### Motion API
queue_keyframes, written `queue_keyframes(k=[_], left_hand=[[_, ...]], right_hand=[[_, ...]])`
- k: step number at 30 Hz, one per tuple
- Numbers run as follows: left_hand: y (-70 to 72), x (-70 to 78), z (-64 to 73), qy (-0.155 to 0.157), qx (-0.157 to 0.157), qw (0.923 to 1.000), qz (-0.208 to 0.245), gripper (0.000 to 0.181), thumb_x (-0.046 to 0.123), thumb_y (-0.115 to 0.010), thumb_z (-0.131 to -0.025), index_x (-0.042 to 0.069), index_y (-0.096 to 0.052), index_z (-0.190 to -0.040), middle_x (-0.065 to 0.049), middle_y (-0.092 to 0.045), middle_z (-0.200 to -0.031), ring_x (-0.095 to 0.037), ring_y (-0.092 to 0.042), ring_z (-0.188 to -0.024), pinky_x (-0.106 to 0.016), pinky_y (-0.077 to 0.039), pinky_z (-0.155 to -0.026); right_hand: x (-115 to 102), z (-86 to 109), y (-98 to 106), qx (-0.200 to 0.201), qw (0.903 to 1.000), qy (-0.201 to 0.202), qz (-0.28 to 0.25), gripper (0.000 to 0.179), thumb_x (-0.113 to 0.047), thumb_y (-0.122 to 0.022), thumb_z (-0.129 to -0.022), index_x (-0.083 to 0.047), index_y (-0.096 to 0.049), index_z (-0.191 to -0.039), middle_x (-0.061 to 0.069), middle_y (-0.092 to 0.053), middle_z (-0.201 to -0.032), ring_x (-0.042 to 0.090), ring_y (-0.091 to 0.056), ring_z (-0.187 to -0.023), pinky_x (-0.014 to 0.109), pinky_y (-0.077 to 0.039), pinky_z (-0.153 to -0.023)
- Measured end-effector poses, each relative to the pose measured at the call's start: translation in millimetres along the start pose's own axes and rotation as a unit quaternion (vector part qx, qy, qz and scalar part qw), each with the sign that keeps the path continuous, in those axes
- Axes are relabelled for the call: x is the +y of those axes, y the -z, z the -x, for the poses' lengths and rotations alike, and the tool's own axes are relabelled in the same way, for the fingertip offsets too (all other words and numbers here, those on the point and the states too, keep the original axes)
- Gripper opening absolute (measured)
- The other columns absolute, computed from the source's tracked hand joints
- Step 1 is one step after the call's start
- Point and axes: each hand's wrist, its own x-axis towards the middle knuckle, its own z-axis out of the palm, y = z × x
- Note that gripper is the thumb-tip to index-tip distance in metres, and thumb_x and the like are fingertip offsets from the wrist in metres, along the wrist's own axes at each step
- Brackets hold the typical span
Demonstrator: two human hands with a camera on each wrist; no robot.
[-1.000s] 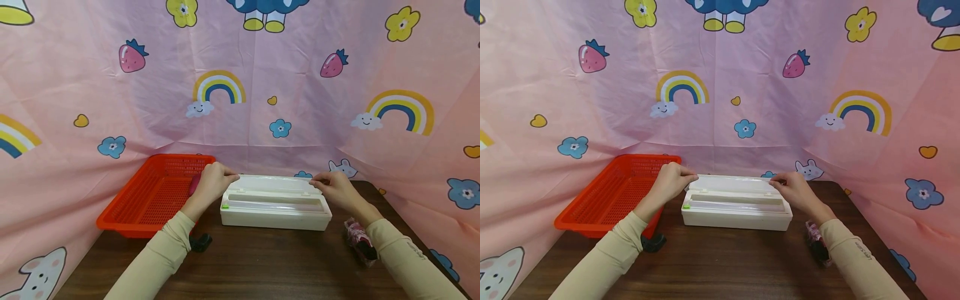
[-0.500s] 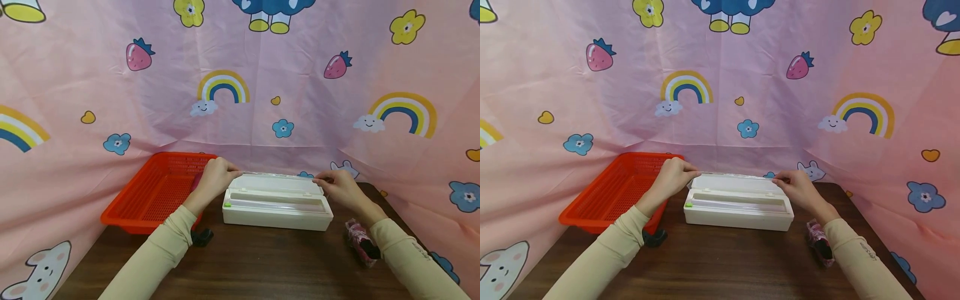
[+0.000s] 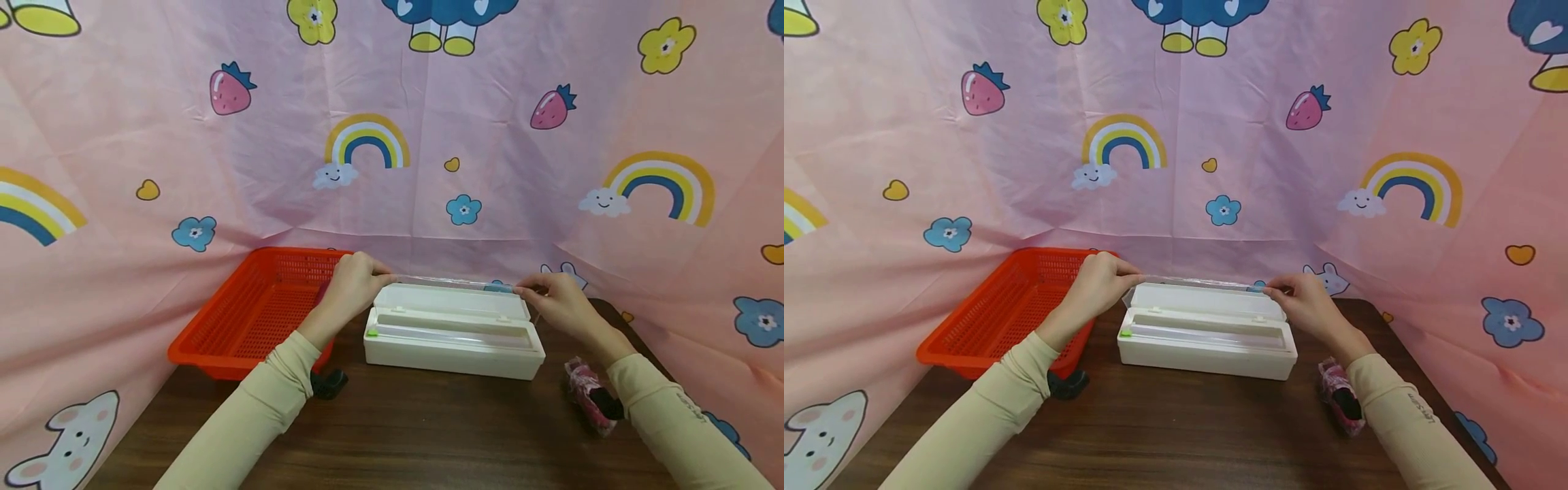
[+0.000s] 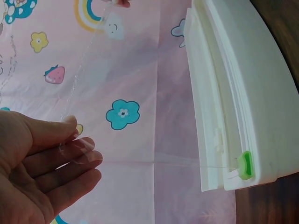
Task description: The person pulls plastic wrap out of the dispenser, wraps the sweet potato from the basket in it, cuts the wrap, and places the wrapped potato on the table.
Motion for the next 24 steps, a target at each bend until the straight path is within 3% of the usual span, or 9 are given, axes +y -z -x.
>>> queue_keyframes(k=[10, 24], left_hand=[[1.9, 3.2, -3.9, -0.013, 0.010, 0.9999, 0.001, 0.016, 0.022, -0.078, -0.091, 0.009, -0.083, -0.099, -0.008, -0.080, -0.094, -0.024, -0.076, -0.092, -0.040, -0.059, -0.078], [8.5, 8.7, -9.6, -0.018, 0.013, 0.9997, -0.010, 0.016, 0.018, -0.078, -0.090, 0.008, -0.083, -0.101, -0.009, -0.080, -0.096, -0.023, -0.075, -0.086, -0.034, -0.056, -0.070]], right_hand=[[1.1, -3.4, 2.4, 0.015, 0.9998, 0.010, 0.011, 0.022, -0.022, -0.066, -0.100, -0.005, -0.078, -0.106, 0.009, -0.077, -0.094, 0.018, -0.070, -0.082, 0.025, -0.051, -0.062], [-0.2, -9.7, 8.4, 0.025, 0.9992, 0.024, 0.018, 0.020, -0.018, -0.066, -0.100, -0.005, -0.079, -0.105, 0.010, -0.078, -0.092, 0.009, -0.068, -0.075, 0.025, -0.049, -0.058]])
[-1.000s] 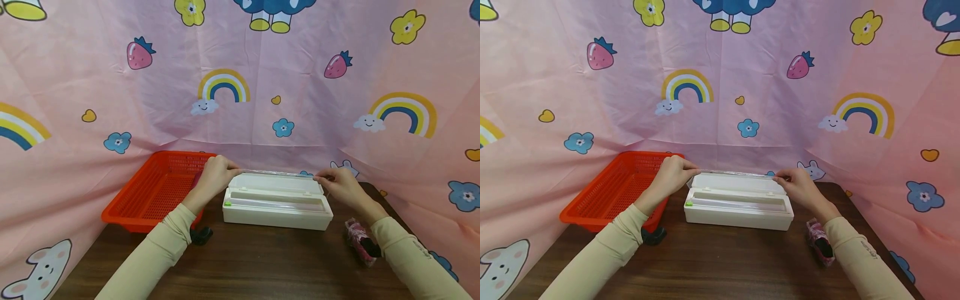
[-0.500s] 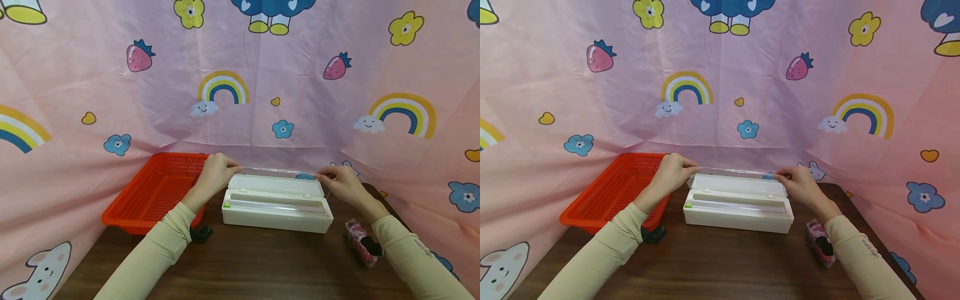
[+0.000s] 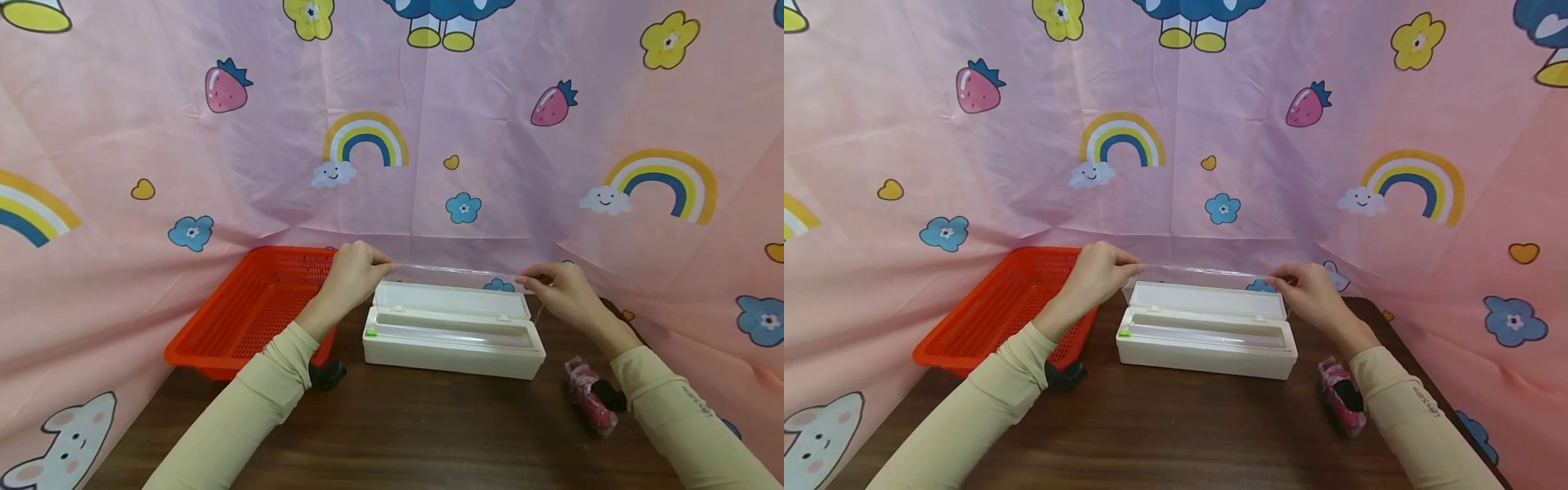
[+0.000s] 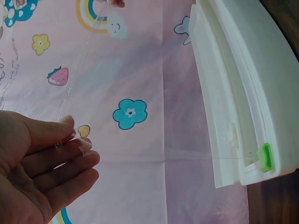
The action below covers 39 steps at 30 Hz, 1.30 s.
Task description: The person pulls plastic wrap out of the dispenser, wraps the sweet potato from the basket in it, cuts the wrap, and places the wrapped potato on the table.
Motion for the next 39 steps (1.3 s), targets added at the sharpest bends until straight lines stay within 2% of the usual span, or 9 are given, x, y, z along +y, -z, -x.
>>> queue_keyframes(k=[5, 11, 17, 24, 33, 39], left_hand=[[2.7, 2.5, -2.8, -0.005, -0.002, 1.0000, -0.005, 0.017, 0.019, -0.077, -0.091, 0.007, -0.082, -0.102, -0.009, -0.080, -0.096, -0.022, -0.075, -0.084, -0.030, -0.053, -0.065], [5.3, 5.0, -2.7, -0.007, -0.001, 1.0000, -0.002, 0.016, 0.018, -0.077, -0.091, 0.007, -0.082, -0.102, -0.009, -0.080, -0.096, -0.021, -0.074, -0.084, -0.031, -0.054, -0.067], [7.2, 7.6, -2.3, -0.008, -0.004, 1.0000, 0.003, 0.017, 0.019, -0.076, -0.092, 0.008, -0.082, -0.102, -0.009, -0.080, -0.097, -0.019, -0.072, -0.079, -0.027, -0.048, -0.061], [8.6, 9.1, -5.4, -0.021, 0.004, 0.9998, 0.005, 0.016, 0.019, -0.077, -0.092, 0.008, -0.082, -0.102, -0.009, -0.080, -0.096, -0.019, -0.070, -0.075, -0.027, -0.044, -0.059], [14.1, 14.7, -3.2, -0.027, 0.003, 0.9996, -0.003, 0.017, 0.021, -0.077, -0.092, 0.009, -0.083, -0.101, -0.008, -0.080, -0.095, -0.018, -0.069, -0.074, -0.027, -0.045, -0.061], [18.1, 16.1, 3.1, -0.036, -0.007, 0.9993, -0.007, 0.017, 0.022, -0.076, -0.093, 0.009, -0.083, -0.102, -0.007, -0.080, -0.095, -0.019, -0.073, -0.081, -0.031, -0.053, -0.067]], right_hand=[[0, -2.6, 2, 0.012, 0.9999, 0.008, 0.003, 0.018, -0.018, -0.066, -0.100, -0.006, -0.080, -0.103, 0.009, -0.078, -0.090, 0.006, -0.064, -0.072, 0.025, -0.046, -0.057], [0, -3.2, 5, 0.017, 0.9998, 0.005, 0.004, 0.018, -0.018, -0.066, -0.100, -0.006, -0.079, -0.103, 0.008, -0.078, -0.091, 0.005, -0.063, -0.073, 0.024, -0.047, -0.058], [-1, -2.8, 7, 0.023, 0.9997, 0.007, -0.001, 0.017, -0.016, -0.067, -0.099, -0.005, -0.079, -0.103, 0.009, -0.077, -0.090, 0.005, -0.062, -0.072, 0.024, -0.047, -0.056], [0, -4.9, 11, 0.031, 0.9994, 0.013, -0.008, 0.017, -0.015, -0.068, -0.098, -0.003, -0.079, -0.101, 0.012, -0.077, -0.089, 0.000, -0.060, -0.070, 0.023, -0.046, -0.053], [-5, -2.3, 17, 0.030, 0.9994, 0.008, -0.016, 0.019, -0.019, -0.066, -0.100, -0.005, -0.079, -0.103, 0.011, -0.076, -0.090, 0.001, -0.061, -0.072, 0.023, -0.047, -0.055], [-10, 4.8, 19, 0.031, 0.9994, 0.007, -0.014, 0.017, -0.021, -0.067, -0.100, -0.009, -0.079, -0.102, 0.007, -0.076, -0.089, -0.001, -0.061, -0.073, 0.023, -0.047, -0.057]])
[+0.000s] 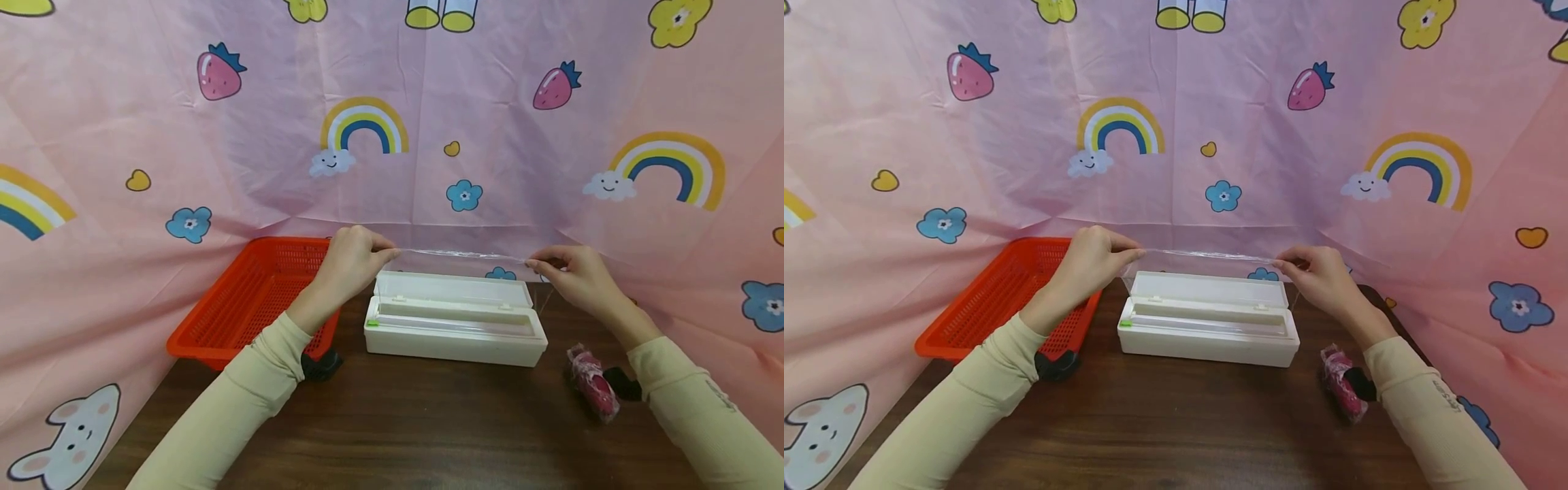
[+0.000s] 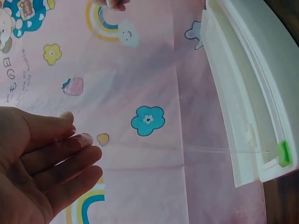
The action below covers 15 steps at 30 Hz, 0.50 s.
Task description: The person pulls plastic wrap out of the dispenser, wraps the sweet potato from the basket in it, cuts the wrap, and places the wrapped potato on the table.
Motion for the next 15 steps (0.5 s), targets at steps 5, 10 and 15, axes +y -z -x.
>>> queue_keyframes(k=[5, 10, 15], left_hand=[[3.9, 5.5, 10.2, -0.013, -0.016, 0.9998, 0.008, 0.017, 0.022, -0.076, -0.092, 0.010, -0.083, -0.102, -0.006, -0.080, -0.094, -0.019, -0.074, -0.084, -0.035, -0.056, -0.073], [5.5, 8.1, 26.4, -0.050, -0.021, 0.9985, 0.010, 0.015, 0.021, -0.077, -0.091, 0.012, -0.084, -0.101, -0.003, -0.081, -0.091, -0.018, -0.075, -0.084, -0.036, -0.058, -0.077], [9.0, 6.0, 45.4, -0.075, -0.023, 0.9969, 0.010, 0.011, 0.018, -0.079, -0.089, 0.011, -0.084, -0.097, -0.001, -0.080, -0.086, -0.015, -0.072, -0.077, -0.031, -0.056, -0.070]], right_hand=[[-3, 10.9, 3, 0.003, 1.0000, -0.005, 0.007, 0.016, -0.020, -0.069, -0.098, -0.009, -0.079, -0.103, 0.008, -0.077, -0.092, -0.004, -0.061, -0.076, 0.018, -0.050, -0.063], [-11, 28.0, 6, 0.004, 0.9999, -0.010, 0.001, 0.015, -0.017, -0.070, -0.097, -0.007, -0.079, -0.102, 0.008, -0.076, -0.091, -0.003, -0.059, -0.072, 0.018, -0.049, -0.061], [-19, 42.2, 6, -0.008, 0.9999, -0.004, -0.015, 0.012, -0.015, -0.071, -0.096, -0.010, -0.079, -0.103, 0.004, -0.076, -0.091, 0.003, -0.062, -0.071, 0.017, -0.051, -0.060]])
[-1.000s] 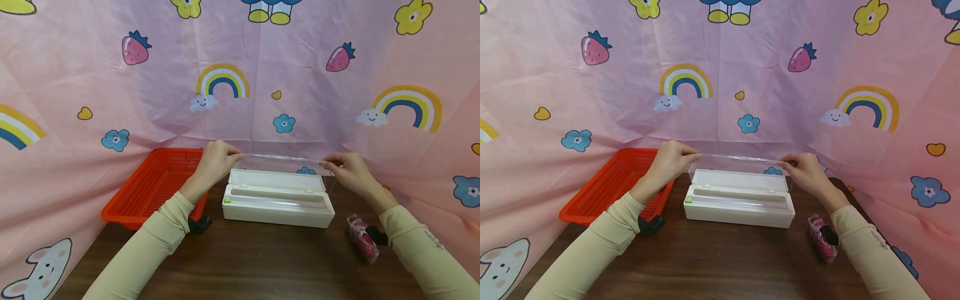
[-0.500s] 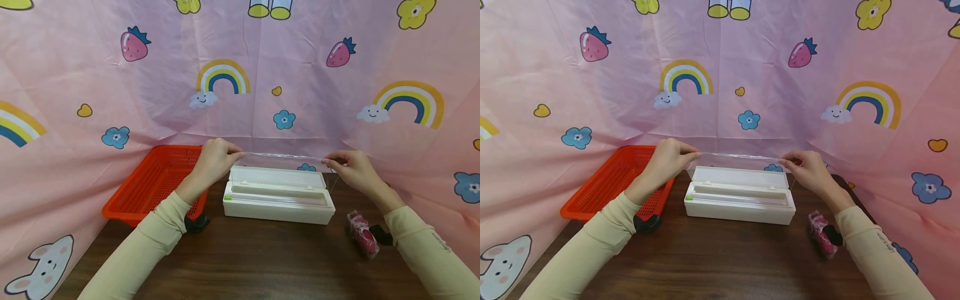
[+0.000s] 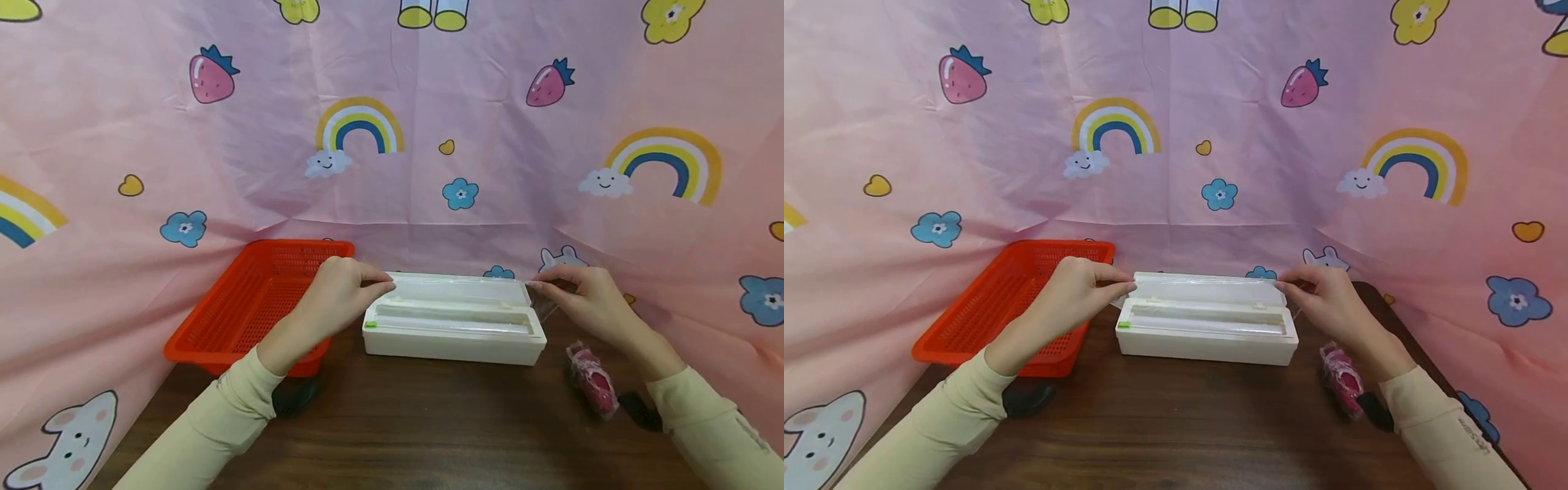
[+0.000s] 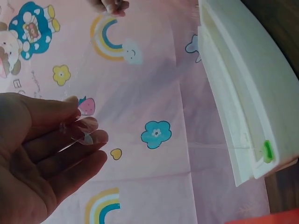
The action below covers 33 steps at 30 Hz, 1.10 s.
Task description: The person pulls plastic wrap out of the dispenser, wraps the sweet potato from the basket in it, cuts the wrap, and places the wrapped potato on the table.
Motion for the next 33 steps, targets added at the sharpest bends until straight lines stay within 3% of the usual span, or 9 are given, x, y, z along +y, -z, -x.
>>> queue_keyframes(k=[3, 9, 17, 22, 25, 33], left_hand=[[0.4, 0.9, 10.2, -0.012, -0.009, 0.9999, 0.001, 0.009, 0.016, -0.079, -0.088, 0.011, -0.084, -0.094, 0.000, -0.079, -0.082, -0.009, -0.068, -0.069, -0.027, -0.054, -0.065], [-2.6, 1.3, 22.2, -0.043, -0.023, 0.9988, -0.002, 0.005, 0.015, -0.080, -0.088, 0.014, -0.083, -0.090, 0.005, -0.077, -0.078, 0.000, -0.056, -0.060, -0.020, -0.048, -0.058], [-10.1, -2.2, 41.7, -0.103, -0.005, 0.9947, -0.002, 0.009, 0.013, -0.081, -0.086, 0.014, -0.082, -0.096, 0.005, -0.078, -0.087, -0.004, -0.068, -0.074, -0.024, -0.058, -0.070], [-18.6, -10.1, 58.5, -0.171, 0.019, 0.9850, 0.014, 0.013, 0.007, -0.083, -0.082, 0.014, -0.081, -0.093, 0.006, -0.077, -0.088, -0.006, -0.070, -0.079, -0.023, -0.058, -0.073], [-23.8, -13.9, 69.6, -0.196, 0.020, 0.9799, 0.029, 0.018, 0.004, -0.083, -0.081, 0.014, -0.081, -0.096, 0.005, -0.078, -0.092, -0.007, -0.072, -0.084, -0.023, -0.059, -0.076], [-34.2, -19.6, 93.7, -0.212, 0.000, 0.9750, 0.067, 0.020, 0.001, -0.081, -0.082, 0.013, -0.081, -0.098, 0.003, -0.078, -0.096, -0.008, -0.073, -0.087, -0.019, -0.057, -0.080]], right_hand=[[-4, 8.2, 1, -0.015, 0.9998, -0.005, -0.007, 0.012, -0.016, -0.071, -0.096, -0.016, -0.079, -0.105, 0.002, -0.076, -0.097, 0.002, -0.066, -0.079, 0.016, -0.054, -0.067], [-5, 19.6, 3, -0.026, 0.9996, 0.004, -0.007, 0.013, -0.014, -0.072, -0.095, -0.022, -0.078, -0.104, 0.000, -0.076, -0.099, 0.003, -0.063, -0.079, 0.019, -0.052, -0.064], [-7, 35.7, -1, -0.004, 0.9988, 0.049, 0.003, 0.021, -0.008, -0.075, -0.091, -0.026, -0.077, -0.101, -0.012, -0.074, -0.099, -0.003, -0.062, -0.089, 0.009, -0.048, -0.075], [-11, 49.5, -6, 0.008, 0.9965, 0.082, -0.007, 0.030, 0.001, -0.079, -0.084, -0.025, -0.078, -0.099, -0.010, -0.075, -0.099, -0.005, -0.064, -0.083, 0.010, -0.051, -0.068], [-13, 57.2, -10, 0.012, 0.9948, 0.101, 0.002, 0.031, 0.003, -0.081, -0.080, -0.022, -0.079, -0.099, -0.010, -0.075, -0.099, -0.005, -0.065, -0.083, 0.010, -0.051, -0.069], [-13, 79.5, -24, 0.019, 0.9895, 0.142, 0.020, 0.043, 0.007, -0.086, -0.070, -0.025, -0.078, -0.097, -0.016, -0.073, -0.097, -0.005, -0.066, -0.091, 0.006, -0.049, -0.078]])
